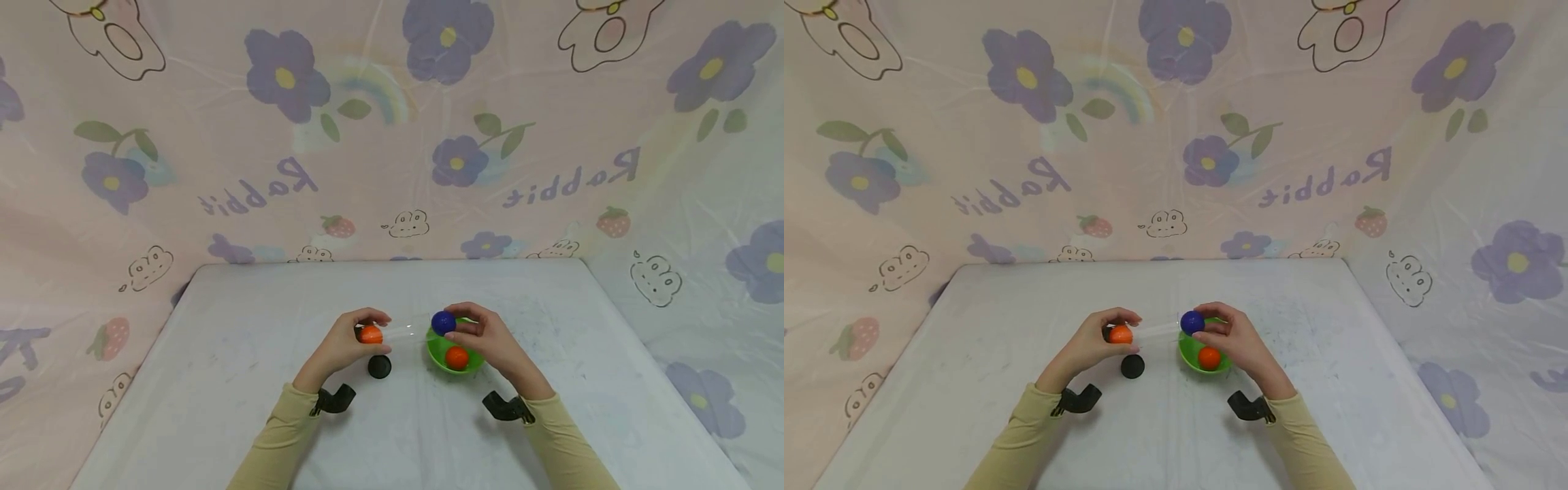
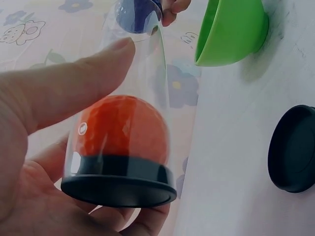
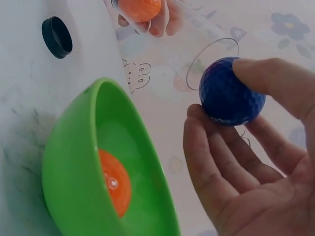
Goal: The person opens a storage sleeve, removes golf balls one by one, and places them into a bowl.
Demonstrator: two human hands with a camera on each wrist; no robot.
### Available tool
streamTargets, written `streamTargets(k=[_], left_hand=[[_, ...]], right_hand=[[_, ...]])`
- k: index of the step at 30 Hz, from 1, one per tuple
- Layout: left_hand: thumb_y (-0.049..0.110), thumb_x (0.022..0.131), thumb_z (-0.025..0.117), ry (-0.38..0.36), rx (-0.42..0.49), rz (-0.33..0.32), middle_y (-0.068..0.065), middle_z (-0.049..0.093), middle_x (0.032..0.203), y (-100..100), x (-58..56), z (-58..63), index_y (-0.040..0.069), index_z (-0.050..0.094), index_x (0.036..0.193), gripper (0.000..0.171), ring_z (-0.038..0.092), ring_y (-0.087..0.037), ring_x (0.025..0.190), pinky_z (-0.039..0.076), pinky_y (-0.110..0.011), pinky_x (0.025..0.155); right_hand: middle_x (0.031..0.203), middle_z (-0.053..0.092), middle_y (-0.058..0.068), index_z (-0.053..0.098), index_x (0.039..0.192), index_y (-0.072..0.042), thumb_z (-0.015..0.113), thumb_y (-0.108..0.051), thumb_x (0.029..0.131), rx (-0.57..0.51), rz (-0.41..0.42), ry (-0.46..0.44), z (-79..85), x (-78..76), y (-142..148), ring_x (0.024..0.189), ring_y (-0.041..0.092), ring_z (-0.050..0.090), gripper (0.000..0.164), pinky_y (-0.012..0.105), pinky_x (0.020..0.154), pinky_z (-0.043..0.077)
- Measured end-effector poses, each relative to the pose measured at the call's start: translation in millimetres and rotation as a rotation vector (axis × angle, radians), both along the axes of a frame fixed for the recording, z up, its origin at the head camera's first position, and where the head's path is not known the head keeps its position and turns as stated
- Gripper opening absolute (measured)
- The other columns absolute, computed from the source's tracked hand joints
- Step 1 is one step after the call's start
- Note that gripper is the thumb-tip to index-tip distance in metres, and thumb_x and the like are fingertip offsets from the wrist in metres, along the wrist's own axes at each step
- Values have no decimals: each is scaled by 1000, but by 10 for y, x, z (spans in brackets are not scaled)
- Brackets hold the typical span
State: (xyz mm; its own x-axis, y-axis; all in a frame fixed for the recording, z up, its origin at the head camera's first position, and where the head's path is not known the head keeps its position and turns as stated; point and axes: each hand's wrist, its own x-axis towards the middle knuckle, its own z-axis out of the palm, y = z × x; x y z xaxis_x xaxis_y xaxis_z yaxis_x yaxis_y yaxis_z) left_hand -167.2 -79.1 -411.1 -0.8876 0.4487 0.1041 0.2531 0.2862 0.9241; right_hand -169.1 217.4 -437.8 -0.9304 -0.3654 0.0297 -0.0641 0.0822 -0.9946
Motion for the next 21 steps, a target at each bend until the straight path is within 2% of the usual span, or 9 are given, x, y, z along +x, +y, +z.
streamTargets(k=[12, 21], left_hand=[[3, 75, 81, -22, -2, -3, -12, 61, 111, -17, 8, -20, 5, 64, 113, 42, 59, -31, 95, 50, -38, 81], [3, 75, 81, -12, -5, -3, -12, 60, 111, -21, 14, -10, 5, 64, 114, 42, 58, -30, 95, 49, -37, 81]], right_hand=[[125, 49, 22, 52, 125, 2, 73, -4, 84, -25, 3, 9, 2, 7, 24, 103, 25, 63, 46, 33, 82, 53], [125, 50, 21, 53, 124, 1, 73, -3, 83, -12, -8, 6, -16, 3, 39, 103, 25, 63, 46, 32, 83, 52]])
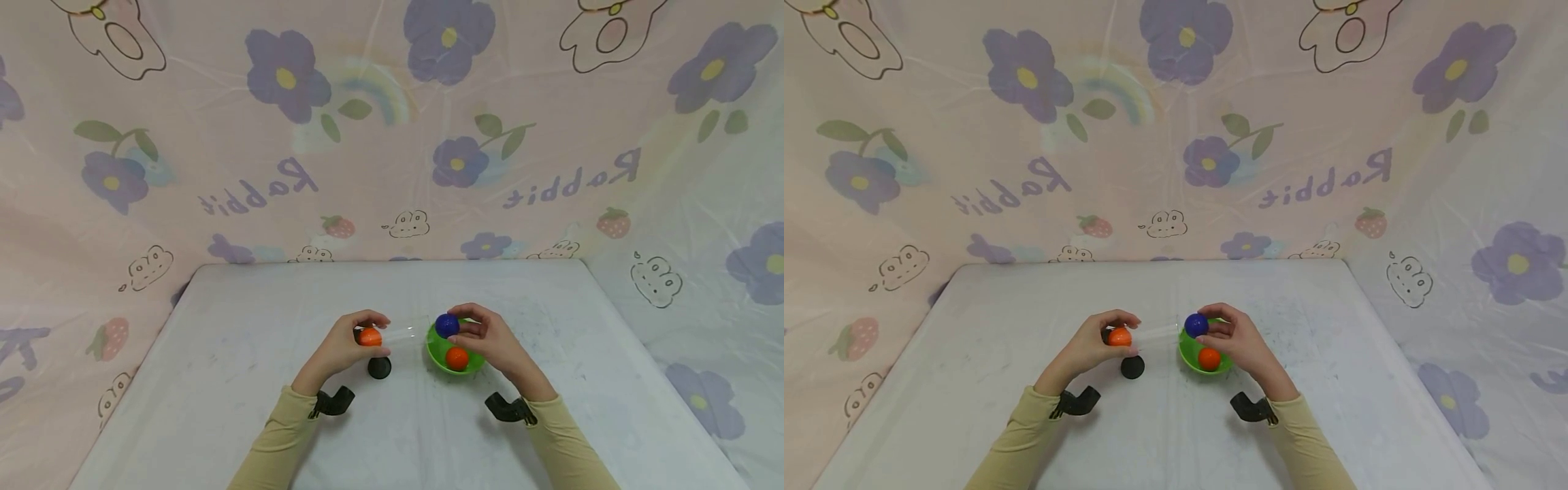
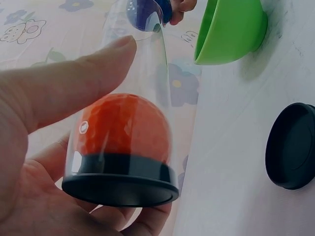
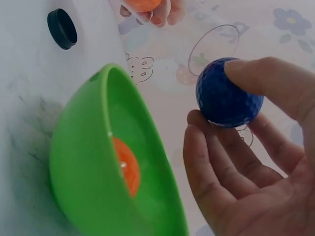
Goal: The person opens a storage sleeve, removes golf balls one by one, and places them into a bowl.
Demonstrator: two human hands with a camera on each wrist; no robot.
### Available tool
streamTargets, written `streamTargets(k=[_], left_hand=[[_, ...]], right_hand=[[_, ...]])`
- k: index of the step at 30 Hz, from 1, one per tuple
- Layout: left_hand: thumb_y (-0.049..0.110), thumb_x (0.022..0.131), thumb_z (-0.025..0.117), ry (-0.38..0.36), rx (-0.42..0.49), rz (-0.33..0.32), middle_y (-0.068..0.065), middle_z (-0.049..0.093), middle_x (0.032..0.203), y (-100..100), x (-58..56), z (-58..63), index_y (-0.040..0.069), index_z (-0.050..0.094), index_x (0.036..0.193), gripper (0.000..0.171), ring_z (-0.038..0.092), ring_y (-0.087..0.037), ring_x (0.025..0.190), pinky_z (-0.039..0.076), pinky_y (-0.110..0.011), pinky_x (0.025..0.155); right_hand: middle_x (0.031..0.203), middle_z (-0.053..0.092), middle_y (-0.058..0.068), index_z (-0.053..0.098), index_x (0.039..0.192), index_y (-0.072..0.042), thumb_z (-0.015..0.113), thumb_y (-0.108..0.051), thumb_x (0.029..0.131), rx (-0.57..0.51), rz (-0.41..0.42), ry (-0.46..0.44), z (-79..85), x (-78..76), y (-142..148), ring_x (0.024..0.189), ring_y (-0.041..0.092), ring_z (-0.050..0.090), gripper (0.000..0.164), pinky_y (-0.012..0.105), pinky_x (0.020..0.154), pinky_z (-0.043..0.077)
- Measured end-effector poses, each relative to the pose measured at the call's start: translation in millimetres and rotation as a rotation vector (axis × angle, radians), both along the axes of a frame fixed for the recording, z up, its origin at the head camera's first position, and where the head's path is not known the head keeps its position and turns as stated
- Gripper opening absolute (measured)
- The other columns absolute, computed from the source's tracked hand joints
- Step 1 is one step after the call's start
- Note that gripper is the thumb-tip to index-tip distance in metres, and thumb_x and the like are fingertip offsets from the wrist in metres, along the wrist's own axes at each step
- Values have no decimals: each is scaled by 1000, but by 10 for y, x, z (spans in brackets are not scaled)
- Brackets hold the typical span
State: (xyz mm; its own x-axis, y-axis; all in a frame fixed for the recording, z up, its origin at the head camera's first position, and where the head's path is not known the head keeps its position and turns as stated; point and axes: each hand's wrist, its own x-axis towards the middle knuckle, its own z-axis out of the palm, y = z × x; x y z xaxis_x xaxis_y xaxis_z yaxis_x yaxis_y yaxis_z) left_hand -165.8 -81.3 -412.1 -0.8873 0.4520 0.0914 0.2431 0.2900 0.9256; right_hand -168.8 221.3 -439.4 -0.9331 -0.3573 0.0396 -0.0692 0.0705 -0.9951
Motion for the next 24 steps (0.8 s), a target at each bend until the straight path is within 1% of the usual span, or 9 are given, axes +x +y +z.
streamTargets(k=[5, 9, 12, 16, 19, 24], left_hand=[[3, 75, 81, 11, 2, 5, -11, 61, 109, 4, -1, 0, 5, 64, 113, 42, 58, -30, 93, 49, -35, 79], [3, 74, 81, 20, -1, 4, -11, 61, 108, 8, -19, -15, 4, 64, 112, 42, 58, -31, 95, 49, -36, 79], [4, 73, 82, 14, -3, 8, -11, 61, 110, 8, -76, -131, 5, 64, 113, 44, 58, -30, 95, 49, -38, 80], [9, 73, 84, 15, -6, 15, -13, 60, 112, -9, -161, -321, 10, 65, 114, 46, 59, -26, 92, 49, -38, 79], [15, 72, 85, 24, -8, 11, -15, 60, 113, -26, -185, -365, 15, 65, 113, 46, 59, -22, 90, 49, -35, 78], [20, 72, 85, 36, -7, 5, -14, 61, 113, -36, -200, -380, 19, 65, 112, 44, 58, -20, 90, 49, -33, 77]], right_hand=[[125, 51, 20, 53, 124, 1, 74, -4, 82, 14, -11, -14, -20, 10, -3, 104, 28, 62, 47, 32, 84, 52], [125, 52, 19, 54, 124, -1, 75, -6, 82, 47, -16, -22, -60, 6, -9, 105, 30, 61, 48, 33, 84, 52], [124, 53, 19, 54, 124, -3, 75, -5, 82, 90, -12, -14, -109, -6, -7, 105, 31, 60, 47, 33, 83, 52], [122, 55, 18, 54, 124, -4, 74, -4, 83, 133, -4, 3, -178, -20, -6, 104, 31, 61, 46, 33, 80, 53], [122, 56, 17, 55, 124, -5, 74, -6, 83, 162, -1, 17, -212, -27, -8, 102, 29, 61, 45, 32, 78, 53], [120, 58, 14, 57, 122, -9, 76, -12, 82, 233, -13, 42, -223, -31, -25, 101, 27, 62, 44, 32, 78, 53]])
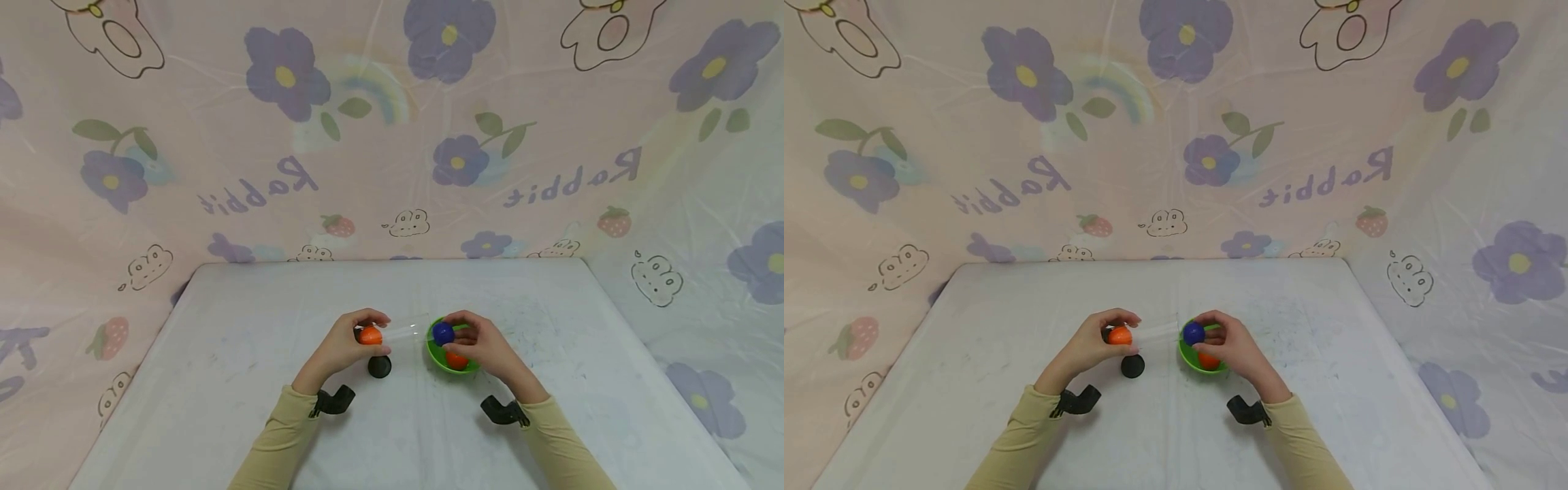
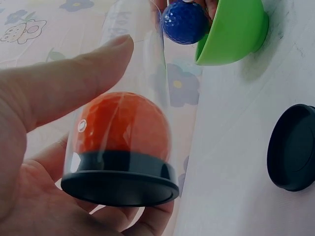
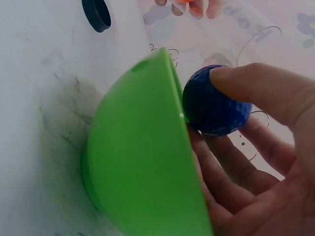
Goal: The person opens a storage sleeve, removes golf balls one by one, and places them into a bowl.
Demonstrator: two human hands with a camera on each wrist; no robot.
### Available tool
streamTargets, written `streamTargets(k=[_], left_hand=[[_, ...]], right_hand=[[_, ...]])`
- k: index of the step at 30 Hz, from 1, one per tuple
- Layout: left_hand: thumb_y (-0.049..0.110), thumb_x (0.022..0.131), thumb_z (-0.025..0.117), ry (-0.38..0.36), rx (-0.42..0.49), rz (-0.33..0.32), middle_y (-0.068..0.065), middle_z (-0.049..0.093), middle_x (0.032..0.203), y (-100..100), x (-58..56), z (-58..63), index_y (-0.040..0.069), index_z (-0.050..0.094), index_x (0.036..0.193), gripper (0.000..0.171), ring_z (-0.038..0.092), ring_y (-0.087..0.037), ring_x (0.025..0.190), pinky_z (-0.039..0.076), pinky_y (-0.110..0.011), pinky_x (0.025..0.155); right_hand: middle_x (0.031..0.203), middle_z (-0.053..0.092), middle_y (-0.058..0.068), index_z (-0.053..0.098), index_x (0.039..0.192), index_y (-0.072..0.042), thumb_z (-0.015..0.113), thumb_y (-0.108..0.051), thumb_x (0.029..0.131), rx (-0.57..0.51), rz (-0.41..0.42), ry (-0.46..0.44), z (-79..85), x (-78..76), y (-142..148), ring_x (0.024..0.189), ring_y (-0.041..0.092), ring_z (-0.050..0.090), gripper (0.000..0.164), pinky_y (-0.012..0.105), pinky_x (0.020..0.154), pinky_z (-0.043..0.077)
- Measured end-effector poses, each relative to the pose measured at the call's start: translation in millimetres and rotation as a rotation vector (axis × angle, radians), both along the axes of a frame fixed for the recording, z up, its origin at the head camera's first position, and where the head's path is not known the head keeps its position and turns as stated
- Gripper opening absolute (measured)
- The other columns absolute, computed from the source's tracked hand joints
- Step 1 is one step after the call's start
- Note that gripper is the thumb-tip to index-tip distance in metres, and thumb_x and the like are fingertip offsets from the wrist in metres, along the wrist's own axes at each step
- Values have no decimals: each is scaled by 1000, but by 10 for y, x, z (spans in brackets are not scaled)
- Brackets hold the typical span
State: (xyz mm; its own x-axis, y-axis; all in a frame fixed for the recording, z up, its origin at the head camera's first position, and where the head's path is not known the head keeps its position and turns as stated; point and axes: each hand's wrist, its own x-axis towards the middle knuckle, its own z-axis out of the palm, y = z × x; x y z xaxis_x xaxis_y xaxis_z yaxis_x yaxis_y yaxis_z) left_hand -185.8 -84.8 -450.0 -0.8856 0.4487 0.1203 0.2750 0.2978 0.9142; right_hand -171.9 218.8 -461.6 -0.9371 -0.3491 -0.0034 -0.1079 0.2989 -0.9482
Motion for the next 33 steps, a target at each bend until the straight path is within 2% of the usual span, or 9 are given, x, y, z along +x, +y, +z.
streamTargets(k=[4, 10, 17, 18, 27, 33], left_hand=[[22, 72, 86, 1, -3, 0, -12, 61, 113, 1, -2, 2, 21, 66, 111, 44, 58, -20, 91, 49, -34, 78], [19, 72, 85, 10, -4, 1, -11, 62, 113, 4, 7, 17, 17, 66, 113, 45, 56, -23, 95, 48, -35, 79], [5, 75, 81, -2, 1, -11, -23, 60, 113, 28, 185, 362, 4, 64, 113, 42, 55, -34, 98, 48, -41, 80], [5, 75, 81, -8, 0, -8, -22, 60, 114, 30, 194, 378, 5, 64, 114, 42, 55, -33, 98, 48, -41, 80], [5, 75, 81, -8, -7, -2, -10, 62, 109, 45, 204, 396, 6, 65, 113, 42, 55, -31, 98, 48, -39, 80], [7, 75, 82, -24, -13, 0, -14, 61, 111, 49, 208, 390, 6, 64, 114, 42, 55, -30, 99, 48, -38, 81]], right_hand=[[117, 59, 11, 58, 120, -10, 77, -15, 82, 60, -5, 35, 11, 2, -23, 99, 25, 62, 43, 32, 79, 53], [116, 59, 8, 59, 119, -12, 77, -16, 82, 127, 3, 79, 21, 2, -62, 98, 23, 62, 42, 32, 81, 52], [114, 60, 6, 59, 118, -12, 77, -14, 82, 176, 6, 96, 14, -2, -86, 98, 22, 62, 40, 35, 82, 52], [114, 60, 7, 60, 118, -12, 77, -14, 82, 177, 7, 98, 16, -1, -92, 97, 22, 61, 40, 35, 83, 52], [114, 60, 10, 60, 118, -8, 77, -10, 81, 183, 4, 116, 10, 5, -108, 99, 28, 61, 41, 43, 84, 51], [115, 61, 8, 60, 118, -8, 76, -6, 81, 224, 3, 130, 7, 2, -100, 101, 26, 61, 40, 42, 85, 50]])
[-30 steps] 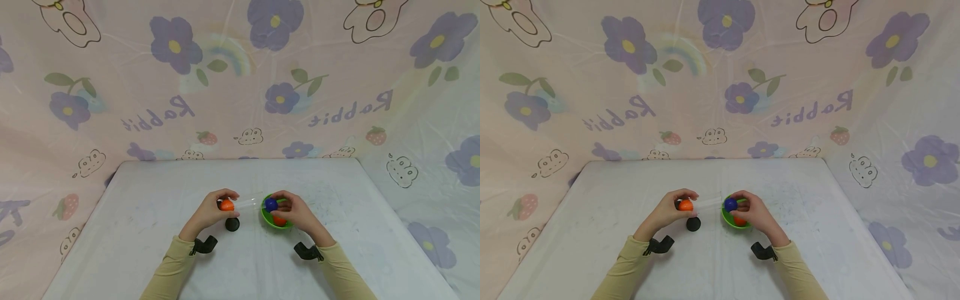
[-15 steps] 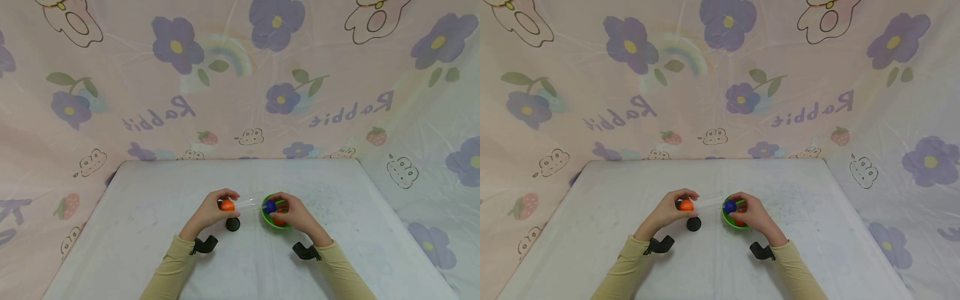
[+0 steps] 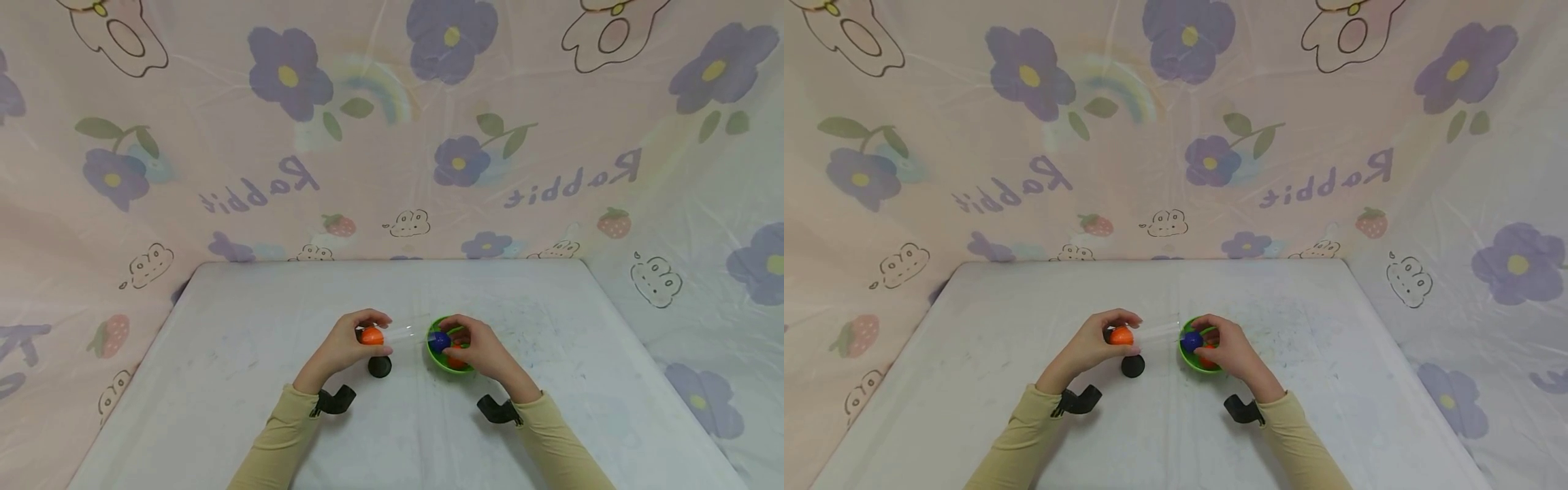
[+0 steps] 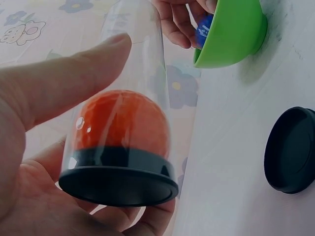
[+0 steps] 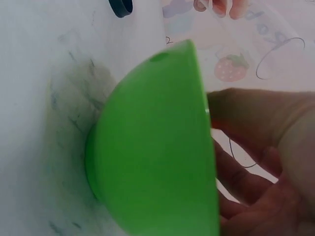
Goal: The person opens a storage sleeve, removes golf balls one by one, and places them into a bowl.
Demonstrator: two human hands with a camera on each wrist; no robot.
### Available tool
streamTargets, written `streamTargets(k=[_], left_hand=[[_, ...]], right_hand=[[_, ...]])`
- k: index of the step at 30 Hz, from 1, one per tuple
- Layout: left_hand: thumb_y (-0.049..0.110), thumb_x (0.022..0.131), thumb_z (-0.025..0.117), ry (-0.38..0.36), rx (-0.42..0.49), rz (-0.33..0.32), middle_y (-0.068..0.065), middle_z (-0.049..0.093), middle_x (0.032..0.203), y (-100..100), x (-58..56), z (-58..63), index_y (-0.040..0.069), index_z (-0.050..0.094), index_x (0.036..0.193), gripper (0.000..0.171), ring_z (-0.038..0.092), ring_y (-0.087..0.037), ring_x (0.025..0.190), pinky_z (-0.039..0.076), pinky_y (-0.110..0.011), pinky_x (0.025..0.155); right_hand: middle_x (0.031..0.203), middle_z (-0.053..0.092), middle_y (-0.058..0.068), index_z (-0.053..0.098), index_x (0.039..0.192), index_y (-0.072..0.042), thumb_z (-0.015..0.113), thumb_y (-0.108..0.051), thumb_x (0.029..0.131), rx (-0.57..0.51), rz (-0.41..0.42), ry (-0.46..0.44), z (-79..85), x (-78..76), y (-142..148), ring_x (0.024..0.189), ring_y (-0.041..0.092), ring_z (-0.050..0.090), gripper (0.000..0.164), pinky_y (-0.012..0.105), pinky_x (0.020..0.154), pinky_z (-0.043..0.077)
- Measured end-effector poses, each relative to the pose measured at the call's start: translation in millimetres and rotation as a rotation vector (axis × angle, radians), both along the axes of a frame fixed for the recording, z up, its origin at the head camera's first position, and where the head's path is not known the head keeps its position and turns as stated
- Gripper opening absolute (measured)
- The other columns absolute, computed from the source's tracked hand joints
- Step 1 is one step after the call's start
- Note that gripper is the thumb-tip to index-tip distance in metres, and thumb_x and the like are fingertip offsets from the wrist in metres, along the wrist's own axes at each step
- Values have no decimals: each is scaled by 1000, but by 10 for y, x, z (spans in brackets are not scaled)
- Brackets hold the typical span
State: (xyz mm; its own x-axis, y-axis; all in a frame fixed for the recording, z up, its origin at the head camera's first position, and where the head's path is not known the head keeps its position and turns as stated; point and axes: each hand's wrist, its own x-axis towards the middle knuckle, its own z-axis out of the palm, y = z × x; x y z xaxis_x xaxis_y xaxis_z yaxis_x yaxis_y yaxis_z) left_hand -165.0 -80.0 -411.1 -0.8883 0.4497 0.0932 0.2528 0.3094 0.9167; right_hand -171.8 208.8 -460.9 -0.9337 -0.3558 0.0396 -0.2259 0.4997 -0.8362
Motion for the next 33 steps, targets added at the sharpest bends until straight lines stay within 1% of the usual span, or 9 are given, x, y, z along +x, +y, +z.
streamTargets(k=[3, 5, 6, 10, 13, 15, 21, 26, 33], left_hand=[[7, 75, 82, -6, 3, 1, -13, 61, 111, 1, -1, -10, 6, 64, 114, 43, 55, -29, 98, 47, -36, 80], [7, 75, 82, -6, 1, 3, -10, 61, 110, 3, -1, -13, 7, 65, 113, 43, 55, -29, 98, 48, -35, 79], [7, 75, 82, -7, 3, 4, -11, 61, 110, 3, -1, -14, 7, 65, 113, 43, 55, -29, 98, 48, -35, 79], [7, 75, 82, -5, 6, 7, -12, 61, 110, 2, 2, -13, 6, 64, 113, 43, 55, -29, 98, 47, -36, 80], [7, 75, 82, -7, 6, 8, -10, 61, 110, -1, 4, -16, 6, 64, 113, 43, 55, -30, 98, 47, -36, 80], [7, 75, 82, -9, 5, 7, -10, 61, 109, -3, 4, -19, 6, 64, 113, 43, 55, -29, 98, 47, -36, 81], [6, 75, 82, -16, 10, 5, -9, 61, 109, -5, -1, -36, 7, 64, 114, 42, 55, -29, 99, 47, -37, 81], [5, 75, 81, -21, 12, 6, -10, 61, 110, -2, -2, -40, 7, 64, 113, 42, 55, -30, 99, 47, -37, 81], [8, 74, 82, -21, 8, 10, -11, 61, 110, -3, 2, -35, 7, 65, 113, 43, 55, -29, 99, 47, -39, 81]], right_hand=[[114, 62, 9, 60, 118, -6, 74, -3, 82, 6, 2, 27, 7, -2, 1, 102, 27, 60, 39, 44, 87, 49], [114, 63, 11, 59, 119, -4, 72, -1, 83, 6, 0, 42, 24, 2, -1, 103, 28, 60, 38, 46, 88, 48], [114, 62, 13, 59, 119, -3, 72, 0, 84, -1, 1, 46, 41, 8, -3, 104, 30, 60, 37, 47, 89, 47], [115, 60, 23, 57, 119, 5, 69, 5, 84, -51, 12, 48, 177, 63, -34, 105, 40, 57, 37, 56, 90, 44], [114, 59, 26, 56, 119, 8, 68, 6, 84, -81, 22, 41, 264, 96, -52, 106, 44, 55, 37, 59, 91, 41], [114, 59, 24, 56, 119, 6, 69, 4, 85, -77, 21, 38, 272, 93, -46, 106, 41, 56, 36, 57, 91, 42], [114, 62, 13, 59, 118, -3, 72, -5, 85, -57, 15, 46, 193, 44, 7, 105, 30, 60, 36, 50, 91, 46], [114, 62, 12, 59, 118, -4, 73, -6, 85, -74, 27, 53, 227, 55, 8, 105, 31, 59, 36, 50, 90, 46], [115, 62, 12, 59, 119, -4, 73, -7, 85, -69, 38, 60, 306, 82, -3, 106, 34, 59, 37, 49, 91, 46]])
